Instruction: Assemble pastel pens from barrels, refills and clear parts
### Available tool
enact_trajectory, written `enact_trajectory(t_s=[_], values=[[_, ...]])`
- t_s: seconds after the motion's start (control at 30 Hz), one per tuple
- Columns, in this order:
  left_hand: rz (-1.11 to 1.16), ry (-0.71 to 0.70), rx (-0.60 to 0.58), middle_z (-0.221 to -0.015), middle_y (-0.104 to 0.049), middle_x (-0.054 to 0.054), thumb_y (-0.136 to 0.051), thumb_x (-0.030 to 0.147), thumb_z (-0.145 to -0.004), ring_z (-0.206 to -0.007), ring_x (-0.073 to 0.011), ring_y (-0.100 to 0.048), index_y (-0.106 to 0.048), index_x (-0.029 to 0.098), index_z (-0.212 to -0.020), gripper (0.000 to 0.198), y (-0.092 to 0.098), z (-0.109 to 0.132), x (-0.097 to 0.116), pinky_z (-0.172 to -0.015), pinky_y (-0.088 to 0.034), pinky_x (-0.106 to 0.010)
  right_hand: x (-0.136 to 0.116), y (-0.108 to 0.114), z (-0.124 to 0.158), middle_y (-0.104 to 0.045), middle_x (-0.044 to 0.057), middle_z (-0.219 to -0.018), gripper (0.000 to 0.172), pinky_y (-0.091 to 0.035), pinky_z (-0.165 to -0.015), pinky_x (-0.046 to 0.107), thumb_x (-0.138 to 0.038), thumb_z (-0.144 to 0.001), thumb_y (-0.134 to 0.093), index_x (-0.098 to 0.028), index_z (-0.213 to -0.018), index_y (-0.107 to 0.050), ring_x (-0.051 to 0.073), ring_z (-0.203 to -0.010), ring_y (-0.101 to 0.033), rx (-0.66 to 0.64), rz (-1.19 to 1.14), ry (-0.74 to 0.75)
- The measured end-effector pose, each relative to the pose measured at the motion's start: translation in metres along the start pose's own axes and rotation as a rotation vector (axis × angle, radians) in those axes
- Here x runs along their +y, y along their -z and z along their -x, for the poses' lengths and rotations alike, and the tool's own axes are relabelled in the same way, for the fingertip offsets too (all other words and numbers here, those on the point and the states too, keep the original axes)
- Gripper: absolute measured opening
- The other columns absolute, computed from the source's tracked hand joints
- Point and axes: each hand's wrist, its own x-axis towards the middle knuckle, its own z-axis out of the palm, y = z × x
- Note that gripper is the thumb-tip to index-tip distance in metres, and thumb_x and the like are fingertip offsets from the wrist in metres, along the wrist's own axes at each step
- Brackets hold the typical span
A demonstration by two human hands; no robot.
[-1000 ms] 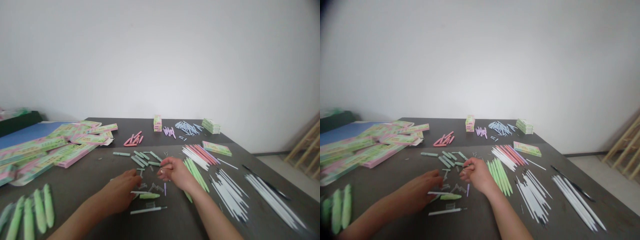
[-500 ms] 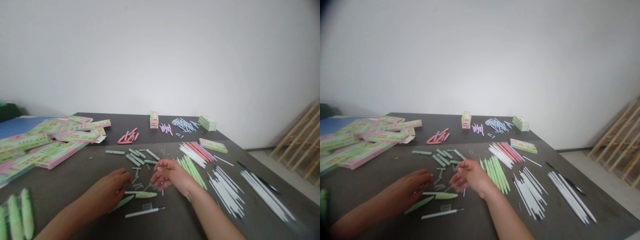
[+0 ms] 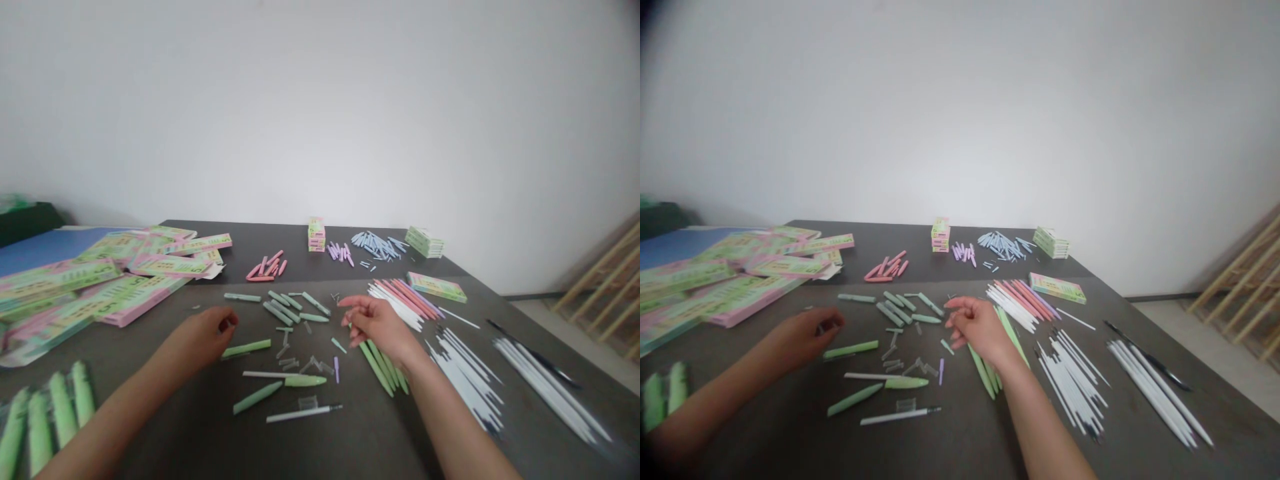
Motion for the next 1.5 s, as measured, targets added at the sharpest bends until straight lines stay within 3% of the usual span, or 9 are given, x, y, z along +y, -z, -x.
enact_trajectory(t_s=[0.2,0.33,0.43,0.63,0.87,1.1,1.3,1.5], values=[[0.03,-0.063,-0.042,-0.08,-0.067,-0.007,-0.039,0.03,-0.077,-0.072,-0.0222,-0.061,-0.062,0.018,-0.084,0.028,-0.007,0.004,0.015,-0.064,-0.042,-0.03,0.008,0.006,0.002,-0.059,-0.001,-0.058,0.011,-0.043,-0.048,0.02,-0.009,-0.067,-0.052,-0.015,-0.07,-0.06,0.011,-0.049,-0.059,-0.017,0.404,-0.051],[0.064,-0.123,-0.087,-0.074,-0.065,-0.004,-0.04,0.032,-0.078,-0.068,-0.0196,-0.06,-0.062,0.019,-0.08,0.026,-0.011,0.012,0.031,-0.06,-0.039,-0.027,0.008,0.004,0.008,-0.056,-0.003,-0.05,0.003,-0.036,-0.045,0.02,-0.013,-0.067,-0.06,-0.016,-0.066,-0.061,0.011,-0.043,-0.057,-0.057,0.631,-0.053],[0.095,-0.158,-0.137,-0.071,-0.064,-0.002,-0.042,0.032,-0.078,-0.065,-0.0179,-0.058,-0.062,0.02,-0.078,0.023,-0.014,0.019,0.042,-0.057,-0.037,-0.025,0.005,-0.004,0.014,-0.061,0.0,-0.057,0.005,-0.034,-0.048,0.022,-0.021,-0.072,-0.059,-0.017,-0.074,-0.063,0.012,-0.045,-0.056,-0.066,0.767,-0.036],[0.099,-0.193,-0.19,-0.071,-0.062,-0.001,-0.044,0.021,-0.073,-0.064,-0.0163,-0.056,-0.061,0.02,-0.076,0.018,-0.02,0.025,0.051,-0.056,-0.035,-0.023,0.01,-0.026,0.017,-0.067,0.008,-0.082,0.016,-0.035,-0.06,0.025,-0.017,-0.069,-0.063,-0.018,-0.085,-0.066,0.02,-0.078,-0.062,-0.04,0.979,-0.018],[0.091,-0.165,-0.127,-0.083,-0.062,-0.003,-0.045,0.021,-0.075,-0.075,-0.0172,-0.057,-0.059,0.02,-0.078,0.015,-0.025,0.017,0.046,-0.066,-0.039,-0.025,0.021,-0.034,0.012,-0.068,0.01,-0.081,0.011,-0.034,-0.055,0.024,-0.019,-0.071,-0.062,-0.015,-0.081,-0.066,0.02,-0.074,-0.064,-0.048,1.085,-0.063],[0.02,-0.178,-0.053,-0.09,-0.057,-0.006,-0.044,0.026,-0.08,-0.085,-0.0202,-0.056,-0.058,0.02,-0.083,0.016,-0.042,0.018,0.059,-0.074,-0.041,-0.03,0.019,-0.038,0.018,-0.068,0.013,-0.083,0.013,-0.036,-0.058,0.026,-0.009,-0.072,-0.056,-0.014,-0.08,-0.065,0.024,-0.081,-0.064,-0.051,1.169,-0.02],[-0.012,-0.191,-0.018,-0.089,-0.057,-0.005,-0.044,0.025,-0.082,-0.087,-0.0203,-0.055,-0.057,0.02,-0.083,0.014,-0.048,0.014,0.064,-0.077,-0.041,-0.03,0.014,-0.037,0.02,-0.068,0.013,-0.084,0.022,-0.036,-0.06,0.027,-0.004,-0.072,-0.053,-0.015,-0.088,-0.063,0.024,-0.081,-0.064,-0.045,1.194,0.033],[-0.029,-0.213,-0.025,-0.086,-0.057,-0.006,-0.039,0.021,-0.083,-0.086,-0.0199,-0.055,-0.057,0.02,-0.078,0.019,-0.048,0.014,0.07,-0.076,-0.041,-0.03,0.012,-0.035,0.02,-0.068,0.013,-0.085,0.02,-0.037,-0.062,0.027,-0.005,-0.072,-0.053,-0.014,-0.086,-0.064,0.025,-0.082,-0.064,-0.055,1.169,0.044]])
